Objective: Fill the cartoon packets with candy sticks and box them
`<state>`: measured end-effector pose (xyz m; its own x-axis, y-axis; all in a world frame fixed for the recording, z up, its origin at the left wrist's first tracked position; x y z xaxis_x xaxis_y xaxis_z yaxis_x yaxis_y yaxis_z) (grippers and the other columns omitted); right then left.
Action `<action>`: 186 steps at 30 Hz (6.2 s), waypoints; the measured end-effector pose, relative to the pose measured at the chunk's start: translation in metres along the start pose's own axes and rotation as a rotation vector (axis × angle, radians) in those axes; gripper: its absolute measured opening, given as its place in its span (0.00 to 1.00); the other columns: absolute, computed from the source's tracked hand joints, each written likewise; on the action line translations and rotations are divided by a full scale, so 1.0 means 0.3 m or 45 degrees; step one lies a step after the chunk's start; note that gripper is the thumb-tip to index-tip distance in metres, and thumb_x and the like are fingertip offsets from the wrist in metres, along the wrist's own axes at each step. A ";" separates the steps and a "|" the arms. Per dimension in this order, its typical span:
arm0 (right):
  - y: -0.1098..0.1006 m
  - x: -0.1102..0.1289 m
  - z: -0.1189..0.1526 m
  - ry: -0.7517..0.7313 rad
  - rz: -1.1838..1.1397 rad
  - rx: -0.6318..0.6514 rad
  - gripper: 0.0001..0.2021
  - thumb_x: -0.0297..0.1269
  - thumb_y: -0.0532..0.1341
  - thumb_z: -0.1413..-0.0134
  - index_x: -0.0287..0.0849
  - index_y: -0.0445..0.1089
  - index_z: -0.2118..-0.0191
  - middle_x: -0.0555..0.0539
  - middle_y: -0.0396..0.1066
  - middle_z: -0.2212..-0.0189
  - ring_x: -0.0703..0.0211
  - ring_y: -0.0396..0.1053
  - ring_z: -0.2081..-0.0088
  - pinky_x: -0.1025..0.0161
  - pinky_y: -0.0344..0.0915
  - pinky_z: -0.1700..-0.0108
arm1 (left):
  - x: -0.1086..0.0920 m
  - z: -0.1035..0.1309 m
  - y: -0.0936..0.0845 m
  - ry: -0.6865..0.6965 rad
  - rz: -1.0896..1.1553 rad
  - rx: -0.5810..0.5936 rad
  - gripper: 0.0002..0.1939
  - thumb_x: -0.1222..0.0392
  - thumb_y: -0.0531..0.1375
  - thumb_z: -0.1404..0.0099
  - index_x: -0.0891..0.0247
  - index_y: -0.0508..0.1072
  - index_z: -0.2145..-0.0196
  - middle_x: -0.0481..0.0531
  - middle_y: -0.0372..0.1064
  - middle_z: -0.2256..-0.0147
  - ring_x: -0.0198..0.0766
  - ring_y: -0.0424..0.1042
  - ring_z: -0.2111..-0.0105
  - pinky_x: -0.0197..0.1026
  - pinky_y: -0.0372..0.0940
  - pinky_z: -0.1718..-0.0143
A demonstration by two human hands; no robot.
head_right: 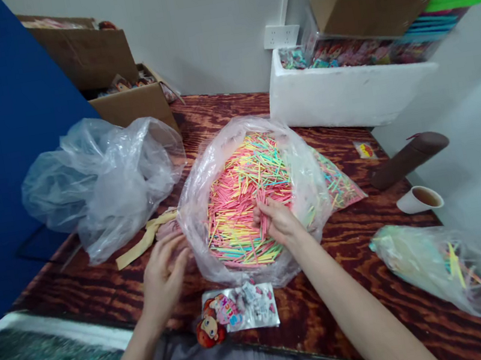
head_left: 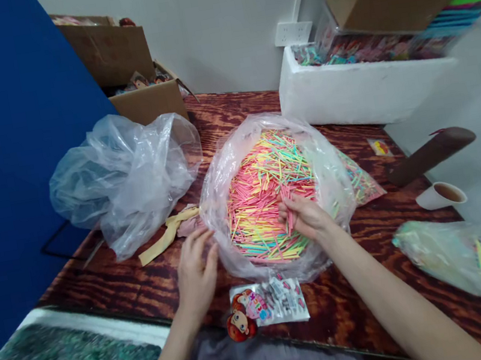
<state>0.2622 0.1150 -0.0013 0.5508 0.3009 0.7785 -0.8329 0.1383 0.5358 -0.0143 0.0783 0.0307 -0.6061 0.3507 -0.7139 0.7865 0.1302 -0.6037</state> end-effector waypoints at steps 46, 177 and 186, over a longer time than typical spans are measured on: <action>0.049 -0.262 0.282 -0.185 0.368 -0.101 0.11 0.46 0.64 0.48 0.44 0.68 0.67 0.50 0.73 0.73 0.59 0.70 0.71 0.63 0.66 0.67 | -0.199 0.061 0.159 -0.471 1.029 0.068 0.12 0.61 0.58 0.37 0.61 0.72 0.55 0.54 0.76 0.56 0.40 0.77 0.60 0.41 0.72 0.59; 0.325 -0.147 0.439 -0.789 1.286 -0.044 0.20 0.29 0.54 0.38 0.49 0.63 0.42 0.44 0.71 0.54 0.53 0.70 0.54 0.55 0.68 0.51 | -0.050 0.176 0.089 -0.468 1.016 0.252 0.07 0.58 0.64 0.41 0.63 0.78 0.67 0.52 0.74 0.66 0.38 0.72 0.64 0.37 0.67 0.60; 0.375 -0.217 0.486 -1.145 1.630 0.024 0.30 0.24 0.50 0.37 0.50 0.45 0.32 0.41 0.71 0.51 0.48 0.70 0.51 0.49 0.68 0.50 | 0.008 0.181 0.017 -0.462 0.801 0.523 0.11 0.54 0.65 0.42 0.62 0.77 0.63 0.51 0.75 0.69 0.37 0.72 0.70 0.36 0.68 0.68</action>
<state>0.1404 -0.0267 0.0560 -0.6409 -0.4376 0.6307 -0.7575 0.2280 -0.6117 -0.0181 0.0294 0.0066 -0.1241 -0.0845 -0.9887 0.9278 -0.3631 -0.0854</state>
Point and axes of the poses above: each hand's wrist, its own z-axis away from the middle knuckle, its own y-axis out of the palm, x = y × z, the point moved 5 cm from there along -z, towards the middle knuckle
